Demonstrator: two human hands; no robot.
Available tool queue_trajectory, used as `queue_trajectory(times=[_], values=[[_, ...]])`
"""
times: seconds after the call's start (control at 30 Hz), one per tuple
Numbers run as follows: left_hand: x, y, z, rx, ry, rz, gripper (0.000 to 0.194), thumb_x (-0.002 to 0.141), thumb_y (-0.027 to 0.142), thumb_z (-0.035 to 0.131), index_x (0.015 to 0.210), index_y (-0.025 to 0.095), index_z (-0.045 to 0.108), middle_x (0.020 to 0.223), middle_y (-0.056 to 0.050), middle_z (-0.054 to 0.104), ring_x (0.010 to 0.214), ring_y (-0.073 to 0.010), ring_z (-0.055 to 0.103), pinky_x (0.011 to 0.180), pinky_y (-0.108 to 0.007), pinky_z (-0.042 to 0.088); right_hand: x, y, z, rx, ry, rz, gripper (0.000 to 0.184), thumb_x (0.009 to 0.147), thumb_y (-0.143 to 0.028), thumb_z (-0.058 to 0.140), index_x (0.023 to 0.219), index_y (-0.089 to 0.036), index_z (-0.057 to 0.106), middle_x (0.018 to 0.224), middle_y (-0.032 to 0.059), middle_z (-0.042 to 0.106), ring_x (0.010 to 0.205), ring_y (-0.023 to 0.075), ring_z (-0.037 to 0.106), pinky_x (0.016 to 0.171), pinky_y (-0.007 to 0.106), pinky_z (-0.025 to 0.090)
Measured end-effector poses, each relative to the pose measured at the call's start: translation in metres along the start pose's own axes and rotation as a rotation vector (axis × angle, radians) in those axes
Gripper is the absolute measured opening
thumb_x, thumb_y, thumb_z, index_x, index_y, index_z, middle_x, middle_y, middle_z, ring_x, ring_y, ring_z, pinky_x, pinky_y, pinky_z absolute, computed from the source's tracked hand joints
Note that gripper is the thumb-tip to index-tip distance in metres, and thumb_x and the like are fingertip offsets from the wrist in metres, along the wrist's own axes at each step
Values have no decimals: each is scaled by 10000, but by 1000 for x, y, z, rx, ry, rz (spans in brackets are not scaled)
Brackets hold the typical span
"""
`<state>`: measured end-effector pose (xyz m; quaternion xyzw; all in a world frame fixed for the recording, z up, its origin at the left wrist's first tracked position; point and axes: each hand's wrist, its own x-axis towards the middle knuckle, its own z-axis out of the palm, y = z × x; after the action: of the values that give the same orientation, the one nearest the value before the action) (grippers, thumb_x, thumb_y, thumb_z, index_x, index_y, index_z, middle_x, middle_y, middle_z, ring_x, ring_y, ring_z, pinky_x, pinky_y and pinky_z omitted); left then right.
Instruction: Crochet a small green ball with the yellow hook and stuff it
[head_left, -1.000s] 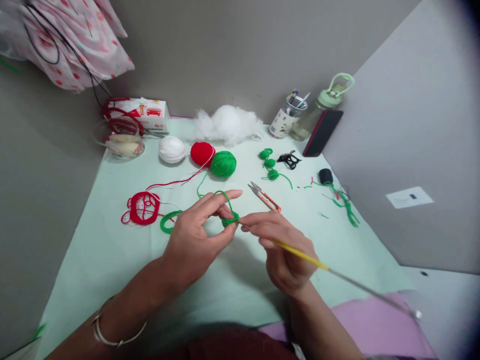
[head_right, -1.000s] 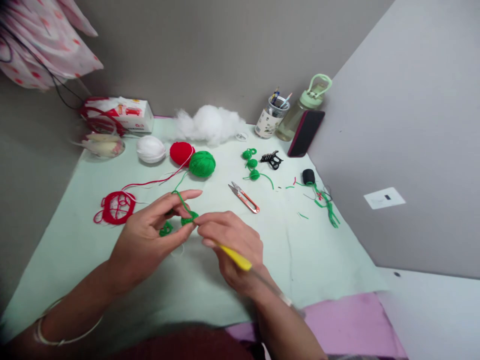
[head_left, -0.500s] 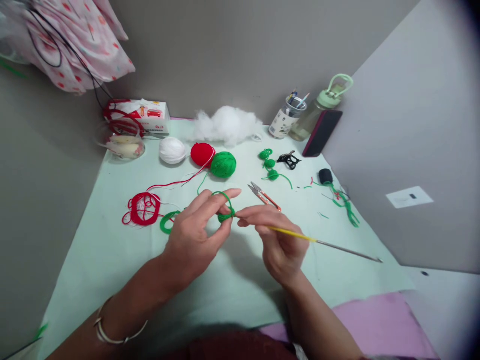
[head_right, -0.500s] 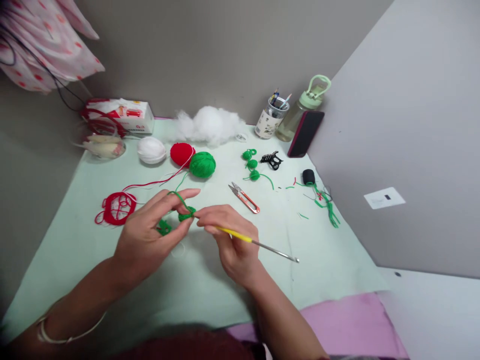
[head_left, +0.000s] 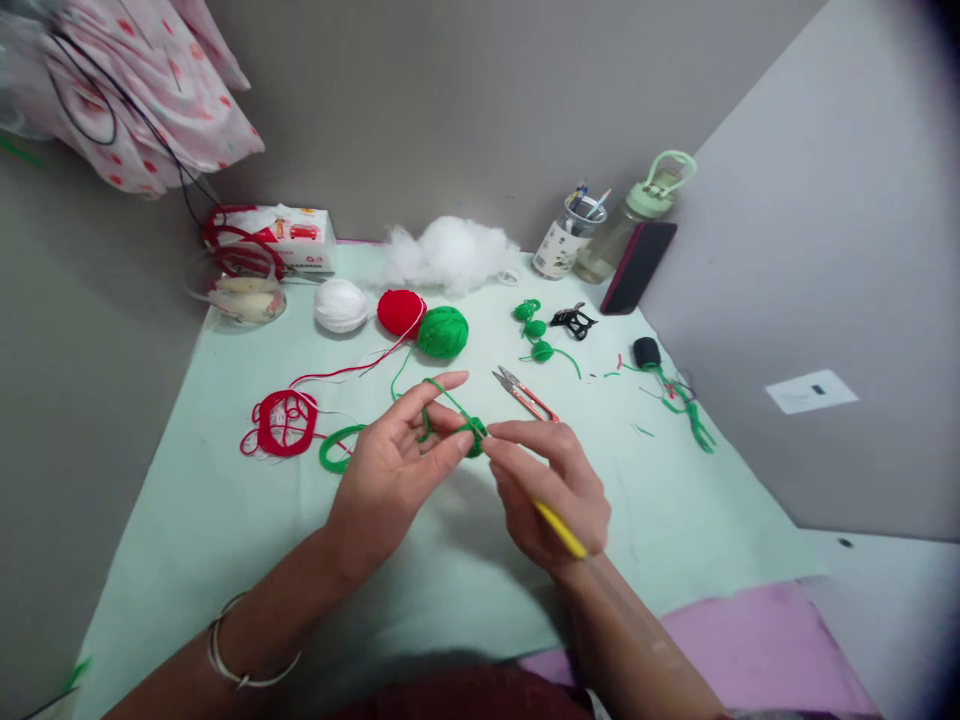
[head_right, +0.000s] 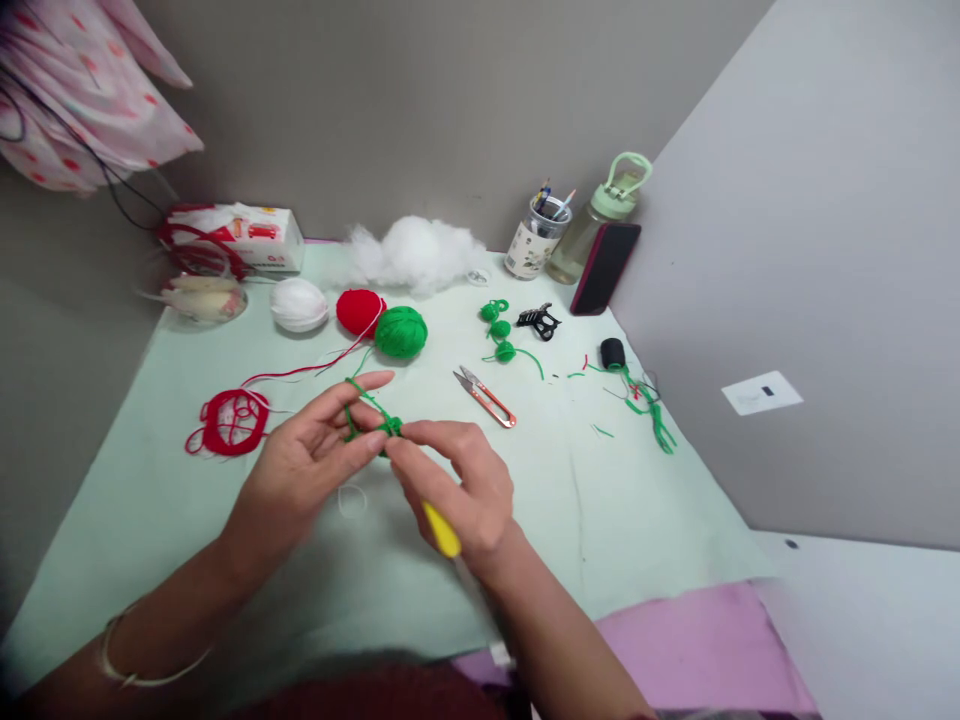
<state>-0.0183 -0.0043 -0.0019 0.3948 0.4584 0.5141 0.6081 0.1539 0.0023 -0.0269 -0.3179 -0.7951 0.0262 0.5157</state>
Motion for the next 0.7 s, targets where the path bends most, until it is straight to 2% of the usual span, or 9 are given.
queue_trajectory(times=[0.1,0.2,0.27,0.37,0.57,0.7], values=[[-1,1,2,-67,-33,-75,695,811,255,845,1459,204,600,868,35,606,824,-130,624,800,-252,541,-4,-3,-1,-178,-36,-80,485,925,-38,688,1318,-318,734,1046,67,805,905,232,774,793,375,677],[0,4,1,-198,-141,-206,730,823,308,828,1501,209,576,830,34,610,752,-129,611,760,-278,524,-6,-5,-2,-109,-13,-77,472,947,-55,682,1339,-314,727,1048,58,806,891,218,782,746,347,685],[2,7,-2,-248,-202,-277,767,801,304,831,1514,202,567,820,26,621,754,-141,616,778,-301,517,-4,-5,-3,68,23,23,395,998,-123,656,1338,-311,729,1091,63,807,928,213,792,729,341,690],[6,11,-8,-236,-222,-288,781,764,252,843,1496,193,579,812,22,625,758,-143,600,757,-292,484,2,-5,-4,354,77,197,280,1039,-184,615,1249,-284,771,1071,72,824,936,219,799,734,364,693],[11,13,-16,-183,-238,-211,603,767,205,821,1352,185,675,849,4,637,771,-136,577,727,-278,462,8,0,-5,752,136,578,167,1027,-248,656,1053,-238,820,916,47,822,710,174,771,667,337,672],[10,13,-17,-109,-267,-174,532,795,202,779,1319,203,687,872,9,602,765,-127,563,697,-264,462,10,2,-3,892,155,661,142,994,-278,707,979,-214,833,869,54,827,659,169,761,618,310,659]])
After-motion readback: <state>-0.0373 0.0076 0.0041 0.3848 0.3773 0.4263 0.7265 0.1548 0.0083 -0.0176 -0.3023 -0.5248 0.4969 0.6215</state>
